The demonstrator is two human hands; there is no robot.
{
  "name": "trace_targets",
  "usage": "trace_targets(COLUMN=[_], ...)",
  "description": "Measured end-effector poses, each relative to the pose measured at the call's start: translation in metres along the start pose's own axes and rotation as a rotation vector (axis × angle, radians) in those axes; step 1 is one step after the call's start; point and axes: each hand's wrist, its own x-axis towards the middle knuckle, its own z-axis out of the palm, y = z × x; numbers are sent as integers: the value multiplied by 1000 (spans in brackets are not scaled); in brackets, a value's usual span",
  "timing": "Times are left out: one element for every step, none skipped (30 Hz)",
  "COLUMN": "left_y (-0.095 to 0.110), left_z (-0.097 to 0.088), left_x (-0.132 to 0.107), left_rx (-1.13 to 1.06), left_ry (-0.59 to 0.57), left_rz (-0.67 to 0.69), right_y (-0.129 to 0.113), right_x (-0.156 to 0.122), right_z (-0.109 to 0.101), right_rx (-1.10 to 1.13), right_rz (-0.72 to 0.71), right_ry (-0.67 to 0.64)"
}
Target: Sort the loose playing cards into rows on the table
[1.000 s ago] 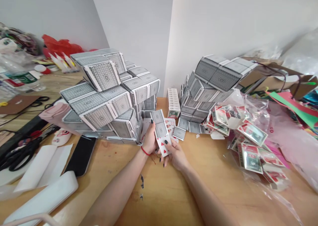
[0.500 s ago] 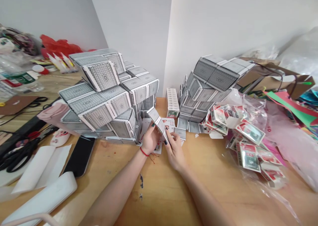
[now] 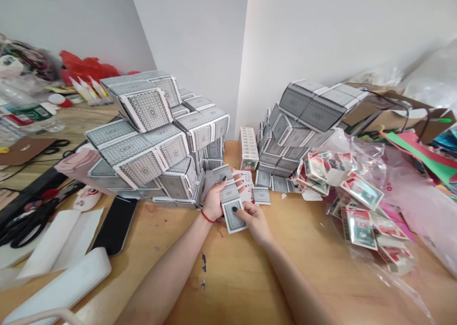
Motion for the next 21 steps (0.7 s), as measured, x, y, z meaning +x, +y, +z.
trace_targets(left_y=[2, 4, 5, 6, 5, 4, 3, 1, -2, -4, -6, -7, -8, -9, -9, -10, -10, -11, -12, -13, -13], left_z=[0, 1, 1, 1, 1, 1, 1, 2, 3, 4, 6, 7, 8, 8, 9, 9, 9, 8, 8, 8, 7], left_x=[-1, -1, 0, 0, 1, 2, 3, 4, 4, 4, 4, 3, 3, 3, 2, 2, 1, 1, 0, 0, 0], left_rx=[-18, -34, -42, -42, -33, -20, -5, 9, 23, 39, 54, 67, 77, 82, 84, 85, 86, 87, 89, 93, 99], left_ry=[-12, -16, -10, 3, 16, 28, 35, 36, 34, 29, 27, 27, 32, 41, 55, 71, 87, 98, 104, 103, 99], left_rz=[-13, -24, -39, -60, -90, -106, -101, -69, -15, 39, 80, 105, 114, 116, 116, 115, 111, 104, 97, 88, 84], right_y=[-1, -1, -2, -2, -3, -3, -3, -3, -2, -2, -1, 0, 1, 1, 2, 2, 3, 3, 3, 3, 3], right_x=[0, -1, -1, -2, -3, -4, -4, -4, -4, -4, -3, -3, -3, -3, -3, -3, -3, -3, -4, -4, -4], right_z=[-1, -1, 0, 2, 4, 6, 8, 9, 10, 11, 12, 12, 13, 14, 15, 17, 18, 19, 20, 20, 20], right_rx=[12, 27, 52, 86, 128, 170, 205, 231, 245, 252, 255, 253, 246, 232, 212, 189, 164, 143, 127, 119, 118], right_rz=[2, 15, 41, 74, 112, 147, 174, 191, 198, 198, 193, 183, 173, 163, 155, 149, 148, 150, 157, 165, 174], right_ry=[5, 1, -15, -39, -70, -99, -121, -131, -128, -114, -95, -69, -42, -11, 22, 56, 87, 115, 136, 151, 156])
